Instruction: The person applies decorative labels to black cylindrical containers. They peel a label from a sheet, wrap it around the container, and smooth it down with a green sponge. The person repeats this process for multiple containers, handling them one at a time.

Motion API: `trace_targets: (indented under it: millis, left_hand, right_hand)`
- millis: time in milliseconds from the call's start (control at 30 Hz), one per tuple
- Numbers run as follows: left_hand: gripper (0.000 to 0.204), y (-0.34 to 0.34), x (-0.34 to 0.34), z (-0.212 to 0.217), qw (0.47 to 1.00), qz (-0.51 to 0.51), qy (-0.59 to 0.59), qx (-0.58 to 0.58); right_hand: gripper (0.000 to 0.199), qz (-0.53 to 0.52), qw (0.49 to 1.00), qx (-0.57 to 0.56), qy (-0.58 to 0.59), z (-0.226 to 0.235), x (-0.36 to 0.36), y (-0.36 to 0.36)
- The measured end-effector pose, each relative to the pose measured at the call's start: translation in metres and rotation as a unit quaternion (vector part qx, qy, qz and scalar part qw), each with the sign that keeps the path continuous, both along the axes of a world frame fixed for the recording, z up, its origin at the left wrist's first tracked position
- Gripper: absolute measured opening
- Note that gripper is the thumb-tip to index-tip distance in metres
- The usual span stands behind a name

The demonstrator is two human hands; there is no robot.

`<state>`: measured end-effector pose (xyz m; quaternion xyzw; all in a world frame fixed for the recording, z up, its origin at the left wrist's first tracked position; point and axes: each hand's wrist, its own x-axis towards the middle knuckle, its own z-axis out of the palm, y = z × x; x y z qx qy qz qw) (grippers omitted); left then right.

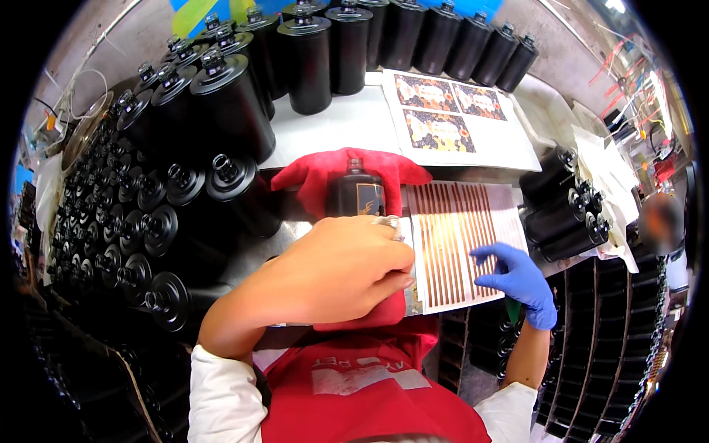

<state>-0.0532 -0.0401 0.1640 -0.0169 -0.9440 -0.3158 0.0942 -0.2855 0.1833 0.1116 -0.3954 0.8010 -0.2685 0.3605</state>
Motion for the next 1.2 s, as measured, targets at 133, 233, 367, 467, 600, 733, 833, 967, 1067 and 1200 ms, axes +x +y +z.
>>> trace_targets:
  millis: [133, 233, 367, 467, 600, 733, 833, 967, 1067, 1200]
  left_hand:
    - [0.011, 0.007, -0.003, 0.003, 1.000, -0.003, 0.011, -0.011]
    - [0.010, 0.003, -0.007, 0.010, 1.000, -0.004, 0.005, 0.025]
    - [0.007, -0.015, 0.010, -0.006, 0.990, 0.041, -0.009, 0.136]
    - [0.012, -0.027, 0.023, -0.027, 0.957, 0.087, -0.032, 0.275]
    - [0.016, -0.028, 0.040, -0.068, 0.870, 0.139, -0.009, 0.474]
    - [0.008, -0.032, 0.032, -0.091, 0.825, 0.217, 0.080, 0.516]
    - [0.005, -0.038, 0.021, -0.103, 0.782, 0.274, 0.144, 0.542]
    - [0.006, -0.049, 0.009, -0.108, 0.731, 0.302, 0.166, 0.588]
    - [0.006, -0.055, 0.000, -0.114, 0.738, 0.320, 0.174, 0.568]
    - [0.004, -0.056, -0.012, -0.118, 0.716, 0.343, 0.185, 0.579]
  right_hand:
    - [0.056, 0.171, 0.963, -0.168, -0.124, 0.047, 0.057, -0.060]
    - [0.036, 0.170, 0.940, -0.145, -0.258, 0.031, 0.047, -0.075]
    - [0.018, 0.102, 0.920, -0.034, -0.378, 0.016, 0.039, -0.068]
    - [0.019, 0.040, 0.923, -0.025, -0.381, 0.019, 0.038, -0.070]
    - [0.014, -0.012, 0.962, -0.007, -0.274, 0.022, 0.041, -0.080]
    - [0.012, -0.076, 0.970, -0.054, -0.224, 0.021, 0.038, -0.096]
    - [0.012, -0.101, 0.972, -0.081, -0.198, 0.013, 0.031, -0.116]
    - [0.013, -0.127, 0.964, -0.110, -0.204, -0.001, 0.019, -0.137]
    - [0.013, -0.148, 0.959, -0.115, -0.212, -0.010, 0.007, -0.144]
    - [0.013, -0.148, 0.955, -0.119, -0.230, -0.024, -0.004, -0.148]
